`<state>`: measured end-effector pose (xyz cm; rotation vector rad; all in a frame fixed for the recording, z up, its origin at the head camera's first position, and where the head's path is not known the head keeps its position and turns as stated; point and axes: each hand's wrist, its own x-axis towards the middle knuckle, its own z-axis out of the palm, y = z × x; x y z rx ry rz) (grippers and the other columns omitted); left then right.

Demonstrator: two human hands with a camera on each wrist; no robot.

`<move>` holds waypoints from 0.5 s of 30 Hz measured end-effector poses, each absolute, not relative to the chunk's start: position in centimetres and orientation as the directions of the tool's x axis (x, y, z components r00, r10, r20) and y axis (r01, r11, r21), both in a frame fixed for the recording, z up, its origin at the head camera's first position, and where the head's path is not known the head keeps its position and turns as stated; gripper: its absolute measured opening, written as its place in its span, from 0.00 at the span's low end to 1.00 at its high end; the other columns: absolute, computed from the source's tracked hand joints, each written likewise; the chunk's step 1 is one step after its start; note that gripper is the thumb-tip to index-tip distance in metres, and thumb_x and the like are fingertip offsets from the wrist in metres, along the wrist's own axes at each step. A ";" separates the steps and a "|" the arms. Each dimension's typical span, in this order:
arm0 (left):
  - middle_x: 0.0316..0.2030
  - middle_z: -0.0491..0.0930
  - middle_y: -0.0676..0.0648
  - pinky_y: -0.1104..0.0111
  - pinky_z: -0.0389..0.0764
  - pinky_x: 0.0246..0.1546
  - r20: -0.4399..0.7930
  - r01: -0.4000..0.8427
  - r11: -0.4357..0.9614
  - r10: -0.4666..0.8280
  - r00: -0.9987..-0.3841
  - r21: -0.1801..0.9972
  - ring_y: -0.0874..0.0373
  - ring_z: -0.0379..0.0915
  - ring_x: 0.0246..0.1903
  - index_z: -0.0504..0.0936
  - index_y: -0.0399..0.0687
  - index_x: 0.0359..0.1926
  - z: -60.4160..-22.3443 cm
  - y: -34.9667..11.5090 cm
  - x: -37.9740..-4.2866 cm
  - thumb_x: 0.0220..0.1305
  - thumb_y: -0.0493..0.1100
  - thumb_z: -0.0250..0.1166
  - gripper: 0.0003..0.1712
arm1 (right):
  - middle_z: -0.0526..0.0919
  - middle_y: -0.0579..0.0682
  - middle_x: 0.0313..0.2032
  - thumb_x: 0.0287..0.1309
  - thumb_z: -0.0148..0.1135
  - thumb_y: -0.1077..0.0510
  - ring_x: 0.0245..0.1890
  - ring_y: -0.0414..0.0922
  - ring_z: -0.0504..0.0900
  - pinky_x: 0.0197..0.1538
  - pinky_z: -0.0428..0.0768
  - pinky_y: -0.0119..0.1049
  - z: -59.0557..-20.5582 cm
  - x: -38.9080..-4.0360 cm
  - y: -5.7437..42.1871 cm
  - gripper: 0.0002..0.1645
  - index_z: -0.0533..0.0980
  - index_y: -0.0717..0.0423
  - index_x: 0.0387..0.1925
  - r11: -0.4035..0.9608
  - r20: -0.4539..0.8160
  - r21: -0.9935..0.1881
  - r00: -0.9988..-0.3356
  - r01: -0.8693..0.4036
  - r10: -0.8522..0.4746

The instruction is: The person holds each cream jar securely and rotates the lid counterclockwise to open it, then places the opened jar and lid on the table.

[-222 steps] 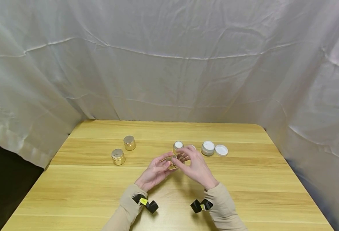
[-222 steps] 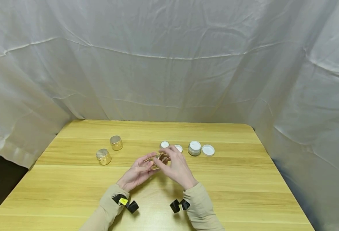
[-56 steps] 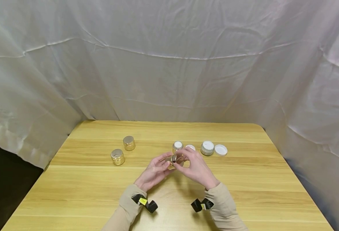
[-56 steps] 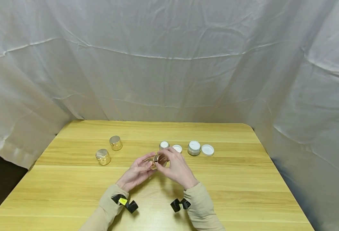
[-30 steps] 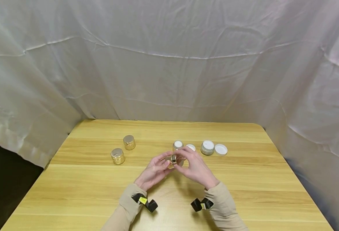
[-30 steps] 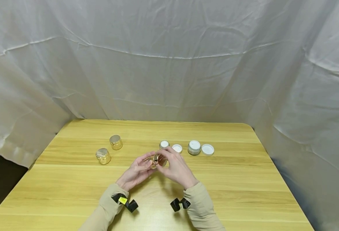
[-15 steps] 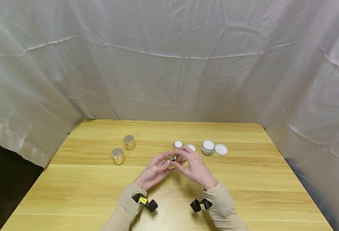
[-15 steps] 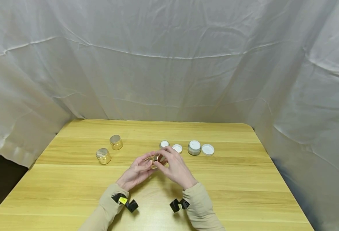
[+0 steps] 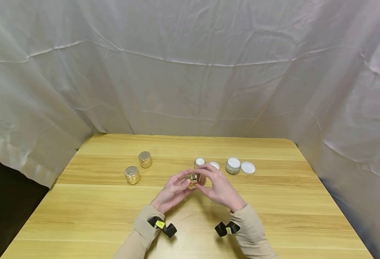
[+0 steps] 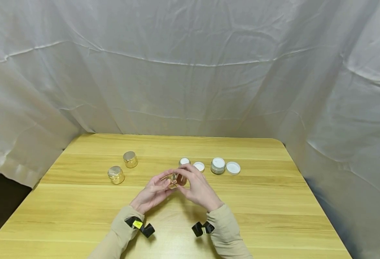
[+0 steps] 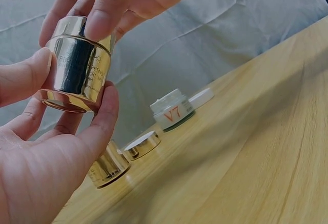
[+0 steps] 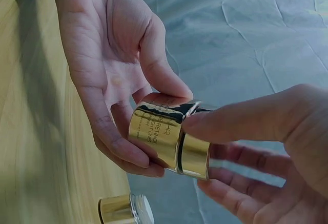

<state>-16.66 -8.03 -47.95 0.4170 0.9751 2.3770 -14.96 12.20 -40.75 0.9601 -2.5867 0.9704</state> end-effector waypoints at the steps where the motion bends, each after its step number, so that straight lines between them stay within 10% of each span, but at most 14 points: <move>1: 0.58 0.74 0.47 0.65 0.76 0.69 0.083 -0.358 -0.600 0.581 -0.809 0.716 0.59 0.76 0.58 0.71 0.46 0.60 -47.9 -8.0 -16.7 0.73 0.29 0.51 0.19 | 0.82 0.54 0.55 0.51 0.74 0.66 0.55 0.51 0.81 0.61 0.82 0.51 -40.7 -15.0 12.2 0.29 0.80 0.57 0.57 0.565 0.403 -0.507 -0.758 -0.651 -0.512; 15: 0.57 0.77 0.49 0.65 0.74 0.70 0.102 -0.380 -0.608 0.609 -0.786 0.697 0.59 0.76 0.59 0.70 0.46 0.62 -47.9 -8.0 -16.6 0.73 0.31 0.53 0.19 | 0.80 0.54 0.54 0.43 0.68 0.79 0.56 0.50 0.80 0.64 0.82 0.47 -40.9 -15.3 12.6 0.25 0.81 0.53 0.42 0.491 0.466 -0.440 -0.659 -0.752 -0.591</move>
